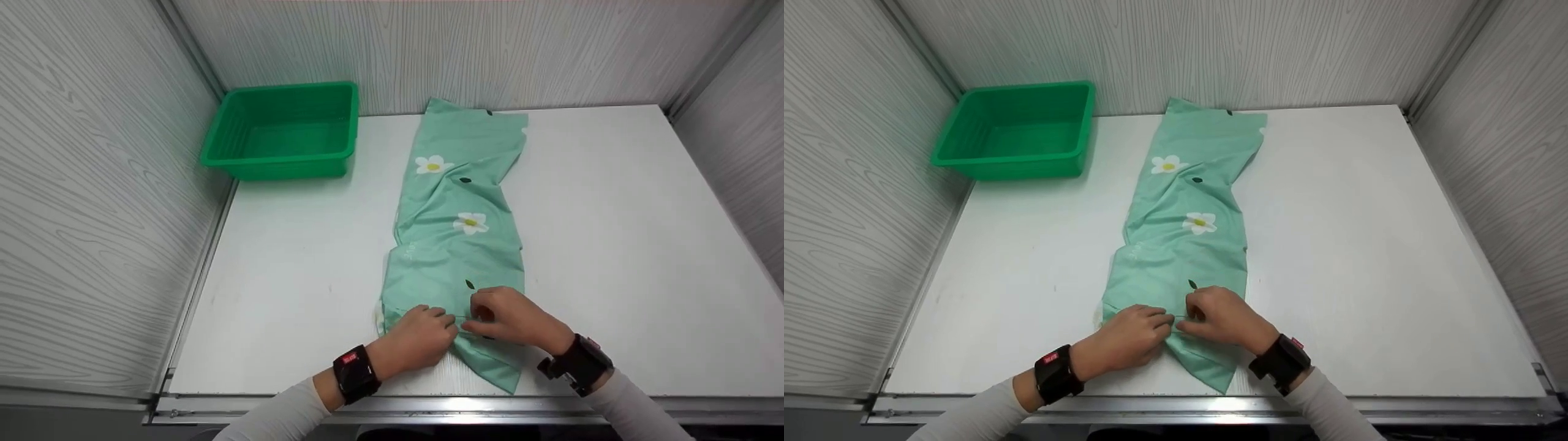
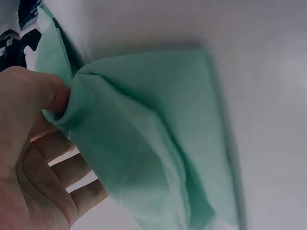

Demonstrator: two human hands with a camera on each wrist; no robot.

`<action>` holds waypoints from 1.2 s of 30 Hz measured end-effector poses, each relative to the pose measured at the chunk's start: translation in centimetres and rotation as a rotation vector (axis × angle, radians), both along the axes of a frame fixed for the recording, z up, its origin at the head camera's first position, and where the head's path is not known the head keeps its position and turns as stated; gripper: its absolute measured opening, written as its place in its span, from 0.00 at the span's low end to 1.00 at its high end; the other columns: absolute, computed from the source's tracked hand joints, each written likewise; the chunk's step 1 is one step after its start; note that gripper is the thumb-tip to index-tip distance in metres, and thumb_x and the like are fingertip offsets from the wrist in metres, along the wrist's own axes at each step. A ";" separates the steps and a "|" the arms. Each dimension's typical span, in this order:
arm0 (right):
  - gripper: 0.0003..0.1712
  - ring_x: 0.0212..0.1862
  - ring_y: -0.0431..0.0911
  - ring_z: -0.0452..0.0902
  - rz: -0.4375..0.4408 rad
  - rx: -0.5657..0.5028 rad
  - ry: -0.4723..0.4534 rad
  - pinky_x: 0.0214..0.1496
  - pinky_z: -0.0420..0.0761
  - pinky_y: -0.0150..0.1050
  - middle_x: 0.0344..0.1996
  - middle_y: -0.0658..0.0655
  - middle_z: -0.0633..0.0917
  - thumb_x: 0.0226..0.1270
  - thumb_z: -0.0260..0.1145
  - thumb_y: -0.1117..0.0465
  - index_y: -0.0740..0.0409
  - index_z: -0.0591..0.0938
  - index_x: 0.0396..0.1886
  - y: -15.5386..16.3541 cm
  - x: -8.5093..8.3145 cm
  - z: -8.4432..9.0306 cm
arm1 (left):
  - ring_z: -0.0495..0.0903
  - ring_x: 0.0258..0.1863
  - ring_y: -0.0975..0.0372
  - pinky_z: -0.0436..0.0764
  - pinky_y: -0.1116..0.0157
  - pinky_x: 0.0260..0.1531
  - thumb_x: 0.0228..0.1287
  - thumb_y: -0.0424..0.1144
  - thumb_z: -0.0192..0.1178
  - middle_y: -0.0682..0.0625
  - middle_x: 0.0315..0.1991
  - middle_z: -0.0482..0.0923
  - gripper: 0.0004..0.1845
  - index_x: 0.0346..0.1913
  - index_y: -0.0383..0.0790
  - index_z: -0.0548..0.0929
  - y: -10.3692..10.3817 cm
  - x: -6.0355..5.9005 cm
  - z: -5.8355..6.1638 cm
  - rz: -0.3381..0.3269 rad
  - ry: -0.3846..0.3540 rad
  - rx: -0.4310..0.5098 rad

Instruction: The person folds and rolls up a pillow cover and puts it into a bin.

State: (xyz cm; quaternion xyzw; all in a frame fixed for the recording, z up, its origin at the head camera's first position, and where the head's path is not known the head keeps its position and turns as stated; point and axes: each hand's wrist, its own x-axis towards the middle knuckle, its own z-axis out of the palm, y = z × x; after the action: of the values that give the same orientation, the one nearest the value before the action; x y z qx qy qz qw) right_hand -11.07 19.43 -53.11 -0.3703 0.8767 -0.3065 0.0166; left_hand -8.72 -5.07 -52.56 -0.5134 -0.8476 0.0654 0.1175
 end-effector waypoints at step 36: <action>0.34 0.23 0.49 0.76 -0.262 0.066 0.362 0.22 0.76 0.39 0.42 0.62 0.81 0.41 0.66 0.88 0.68 0.73 0.52 -2.7 3.1 1.0 | 0.80 0.28 0.63 0.78 0.66 0.22 0.69 0.49 0.63 0.53 0.30 0.80 0.20 0.55 0.39 0.78 0.6 -0.6 1.6 0.267 -0.289 0.351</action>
State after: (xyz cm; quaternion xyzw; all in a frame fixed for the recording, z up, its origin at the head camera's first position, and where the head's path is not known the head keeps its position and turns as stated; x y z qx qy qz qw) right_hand -7.93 16.78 -52.11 -0.3014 0.9156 -0.2055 -0.1691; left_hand -9.35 -4.46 -50.99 -0.3728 -0.9141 -0.1416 0.0727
